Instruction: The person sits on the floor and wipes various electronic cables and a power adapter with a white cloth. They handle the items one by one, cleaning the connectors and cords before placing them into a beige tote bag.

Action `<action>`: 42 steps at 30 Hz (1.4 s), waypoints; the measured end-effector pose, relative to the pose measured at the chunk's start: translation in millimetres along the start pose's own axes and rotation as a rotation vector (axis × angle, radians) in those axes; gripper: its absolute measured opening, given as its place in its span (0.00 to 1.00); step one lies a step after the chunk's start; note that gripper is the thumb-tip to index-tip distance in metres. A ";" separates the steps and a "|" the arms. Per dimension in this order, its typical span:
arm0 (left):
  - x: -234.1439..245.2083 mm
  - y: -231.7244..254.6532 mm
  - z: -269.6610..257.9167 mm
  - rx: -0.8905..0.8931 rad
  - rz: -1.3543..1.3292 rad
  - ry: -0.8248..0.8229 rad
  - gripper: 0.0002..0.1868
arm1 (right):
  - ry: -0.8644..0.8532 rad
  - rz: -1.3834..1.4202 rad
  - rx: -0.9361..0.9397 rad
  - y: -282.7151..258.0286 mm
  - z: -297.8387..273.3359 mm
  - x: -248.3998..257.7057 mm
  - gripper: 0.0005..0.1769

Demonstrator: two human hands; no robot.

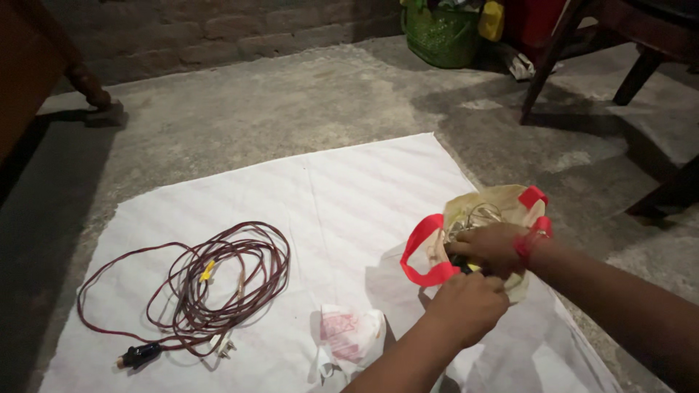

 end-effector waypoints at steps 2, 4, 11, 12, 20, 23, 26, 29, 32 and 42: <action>1.7 5.0 0.5 -0.035 0.048 0.014 0.06 | 0.026 0.124 0.039 4.9 -4.7 -6.6 0.53; 2.0 7.0 -2.5 -0.043 0.068 0.028 0.06 | -0.028 0.295 0.043 17.5 -9.8 -18.9 0.53; -0.3 9.9 -6.6 -0.046 0.085 0.136 0.05 | 0.051 0.617 0.051 50.2 -26.9 -39.8 0.59; -0.5 10.1 -6.6 -0.041 0.087 0.152 0.05 | 0.037 0.601 -0.012 51.2 -30.1 -42.3 0.59; -3.5 -0.2 -9.5 0.023 -0.010 0.119 0.06 | 0.359 0.480 -0.034 90.8 -48.5 -44.9 0.30; 4.6 -7.0 -9.8 0.028 -0.098 0.153 0.06 | 0.151 0.413 -0.162 100.8 -70.4 -69.1 0.26; 7.7 -9.7 -11.3 0.049 -0.072 0.116 0.06 | 0.068 0.104 -0.145 75.7 -82.1 -89.0 0.24; 16.9 -10.5 -7.1 0.101 -0.113 0.096 0.04 | 0.203 -0.046 -0.171 71.9 -90.7 -83.1 0.09; 43.0 -10.9 -9.7 0.025 -0.156 0.215 0.07 | 0.364 -0.005 -0.193 87.2 -104.2 -56.8 0.08; 26.8 -11.2 -20.9 0.052 -0.053 0.092 0.08 | -0.040 -0.037 -0.454 65.1 -93.0 -60.6 0.09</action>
Point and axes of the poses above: each hand's wrist, its own z-axis towards the middle knuckle, its own x-axis out of the back of the hand, y = z × x, the point moved 6 cm from there along z, towards the middle knuckle, and after that the axes turned 9 degrees about -y, right-handed, at the moved point
